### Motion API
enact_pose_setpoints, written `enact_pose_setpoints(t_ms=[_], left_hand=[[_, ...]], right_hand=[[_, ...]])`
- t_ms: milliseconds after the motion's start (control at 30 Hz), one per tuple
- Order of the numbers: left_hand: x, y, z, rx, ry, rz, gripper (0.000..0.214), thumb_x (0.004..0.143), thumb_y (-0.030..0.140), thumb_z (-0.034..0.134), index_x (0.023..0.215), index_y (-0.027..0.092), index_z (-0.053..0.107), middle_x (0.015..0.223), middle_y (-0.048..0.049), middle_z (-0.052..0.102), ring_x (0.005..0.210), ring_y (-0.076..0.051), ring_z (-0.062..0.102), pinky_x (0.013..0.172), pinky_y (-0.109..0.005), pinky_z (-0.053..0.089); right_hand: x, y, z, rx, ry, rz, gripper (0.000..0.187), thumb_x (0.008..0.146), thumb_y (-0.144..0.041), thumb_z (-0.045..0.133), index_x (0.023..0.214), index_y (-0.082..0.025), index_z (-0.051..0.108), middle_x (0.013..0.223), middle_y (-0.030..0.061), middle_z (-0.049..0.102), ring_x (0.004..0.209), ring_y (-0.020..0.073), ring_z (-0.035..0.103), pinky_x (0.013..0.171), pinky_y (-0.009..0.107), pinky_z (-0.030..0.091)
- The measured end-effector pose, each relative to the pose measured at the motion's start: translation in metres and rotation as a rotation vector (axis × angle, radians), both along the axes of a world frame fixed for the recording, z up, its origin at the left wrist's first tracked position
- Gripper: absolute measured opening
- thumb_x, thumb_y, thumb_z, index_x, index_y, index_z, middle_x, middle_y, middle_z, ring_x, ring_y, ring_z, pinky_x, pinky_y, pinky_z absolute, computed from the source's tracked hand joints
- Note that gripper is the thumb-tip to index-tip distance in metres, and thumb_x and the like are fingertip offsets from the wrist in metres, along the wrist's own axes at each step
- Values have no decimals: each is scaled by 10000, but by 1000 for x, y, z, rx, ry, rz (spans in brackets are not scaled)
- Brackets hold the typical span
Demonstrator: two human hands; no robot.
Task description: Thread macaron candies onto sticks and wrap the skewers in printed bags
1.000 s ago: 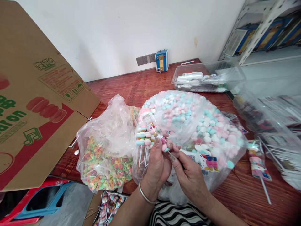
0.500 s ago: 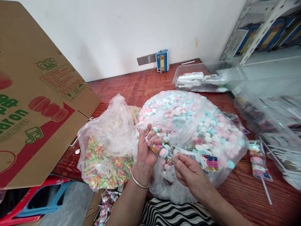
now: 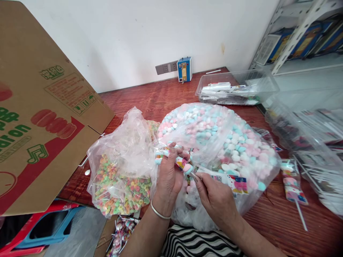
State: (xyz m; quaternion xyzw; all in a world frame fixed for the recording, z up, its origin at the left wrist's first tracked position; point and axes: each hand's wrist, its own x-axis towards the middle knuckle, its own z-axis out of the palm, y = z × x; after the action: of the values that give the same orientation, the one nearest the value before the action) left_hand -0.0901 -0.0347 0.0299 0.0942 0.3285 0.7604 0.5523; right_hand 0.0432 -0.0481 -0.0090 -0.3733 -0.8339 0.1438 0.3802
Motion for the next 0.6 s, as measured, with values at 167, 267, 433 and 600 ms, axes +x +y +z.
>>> enact_pose_setpoints(t_ms=[167,267,433,600], left_hand=[[-6,3,3,-73,-169,-39,153,843,225,692,931,163,583,688,45,523,575,-66,548,597,-205,493],[-5,4,3,-105,-270,-37,106,870,206,659,915,163,574,681,47,507,553,-53,519,575,-188,483],[13,0,1,-55,-85,32,168,878,318,657,959,190,585,658,53,478,513,-51,465,566,-190,467],[32,-8,-5,-55,-18,37,273,870,447,636,954,190,595,694,25,549,573,-79,527,710,-266,523]], right_hand=[[1,0,-2,97,-53,9,296,1025,-230,374,838,-177,597,562,3,602,482,154,568,515,262,354],[1,-2,-3,-92,13,60,262,1025,-238,371,880,-180,582,607,-5,615,513,135,596,517,228,384],[-2,-1,0,-153,26,46,259,1013,-242,376,837,-196,559,599,-11,598,506,134,594,506,222,388],[-7,0,4,-241,94,46,238,1012,-242,372,875,-198,561,675,12,657,548,142,629,518,225,408]])
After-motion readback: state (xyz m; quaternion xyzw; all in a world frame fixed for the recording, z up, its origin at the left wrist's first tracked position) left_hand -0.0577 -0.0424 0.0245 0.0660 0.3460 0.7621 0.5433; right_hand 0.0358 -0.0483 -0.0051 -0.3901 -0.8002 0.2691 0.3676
